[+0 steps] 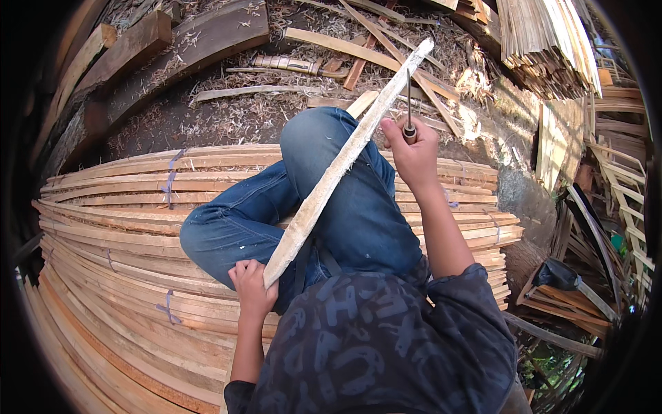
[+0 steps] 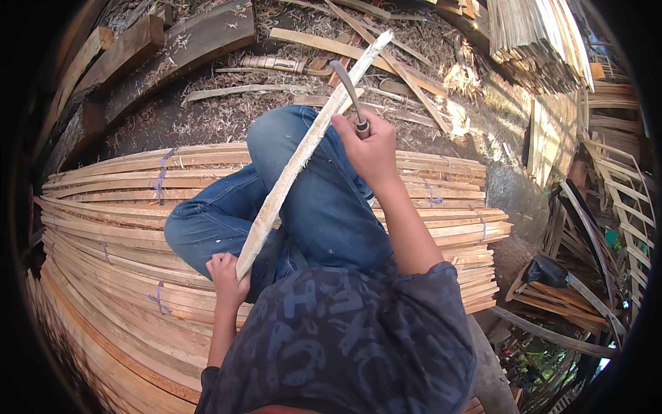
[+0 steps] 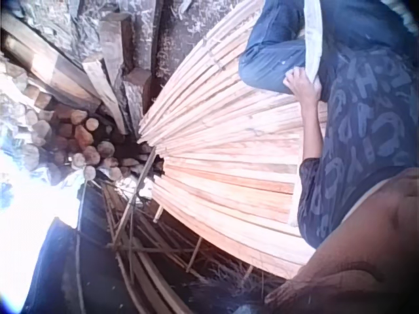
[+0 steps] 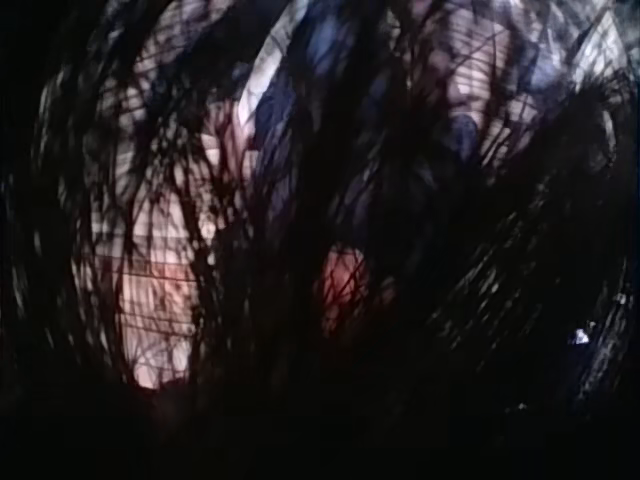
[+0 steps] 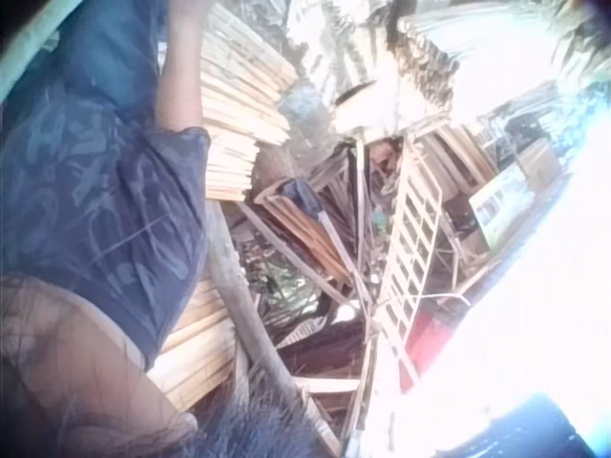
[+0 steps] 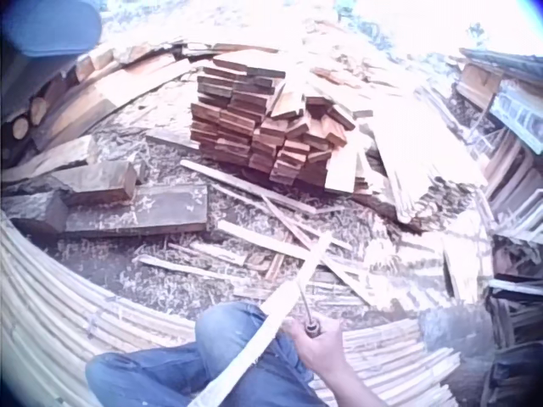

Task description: The person sits cross-legged on a pile of wooden planks and uses a knife to shave thin strips from a long piece of wood held between their legs. They repeatedly scrape the blade along the wood to remove bark and smooth the surface.

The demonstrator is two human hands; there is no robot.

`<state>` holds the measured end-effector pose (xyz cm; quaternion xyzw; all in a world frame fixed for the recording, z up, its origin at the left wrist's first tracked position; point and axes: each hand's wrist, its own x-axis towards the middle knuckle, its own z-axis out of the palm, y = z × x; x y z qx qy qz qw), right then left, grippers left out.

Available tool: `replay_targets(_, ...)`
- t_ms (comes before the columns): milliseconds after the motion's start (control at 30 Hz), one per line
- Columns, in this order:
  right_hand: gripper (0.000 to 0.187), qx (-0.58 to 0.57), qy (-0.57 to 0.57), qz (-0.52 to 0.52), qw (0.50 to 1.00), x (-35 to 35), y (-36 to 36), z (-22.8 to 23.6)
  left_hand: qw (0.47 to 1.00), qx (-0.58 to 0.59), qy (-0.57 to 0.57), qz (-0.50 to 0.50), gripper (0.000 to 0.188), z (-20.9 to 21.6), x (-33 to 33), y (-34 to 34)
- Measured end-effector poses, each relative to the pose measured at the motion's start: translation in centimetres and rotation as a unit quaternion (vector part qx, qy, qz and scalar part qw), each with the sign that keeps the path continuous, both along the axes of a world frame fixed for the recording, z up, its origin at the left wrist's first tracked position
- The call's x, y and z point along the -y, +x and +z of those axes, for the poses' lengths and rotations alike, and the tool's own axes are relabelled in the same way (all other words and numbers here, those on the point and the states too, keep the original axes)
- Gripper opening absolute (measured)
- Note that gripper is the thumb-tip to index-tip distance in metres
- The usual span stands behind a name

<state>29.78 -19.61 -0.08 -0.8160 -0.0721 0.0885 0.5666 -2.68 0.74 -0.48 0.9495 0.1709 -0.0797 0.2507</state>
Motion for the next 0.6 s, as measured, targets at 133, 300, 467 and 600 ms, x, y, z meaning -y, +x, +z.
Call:
replay_targets(133,0.042,0.118,-0.184,0.135,0.966,3.5,-2.6,0.1,1.0,-0.011,-0.019,-0.017,0.015,0.8,-0.2,0.5)
replay_targets(300,0.045,0.189,-0.318,0.172,0.913,4.0,-3.8,1.5,1.0,-0.018,0.006,-0.024,0.014,0.4,0.0,0.6)
replay_targets(467,0.047,0.272,-0.393,0.173,0.861,4.7,-1.3,2.5,0.999,-0.016,0.038,-0.009,0.013,0.4,1.1,1.4)
replay_targets(600,0.051,0.252,-0.394,0.166,0.868,4.3,-2.2,2.6,0.998,-0.005,0.063,0.004,0.013,-0.3,1.3,1.4)
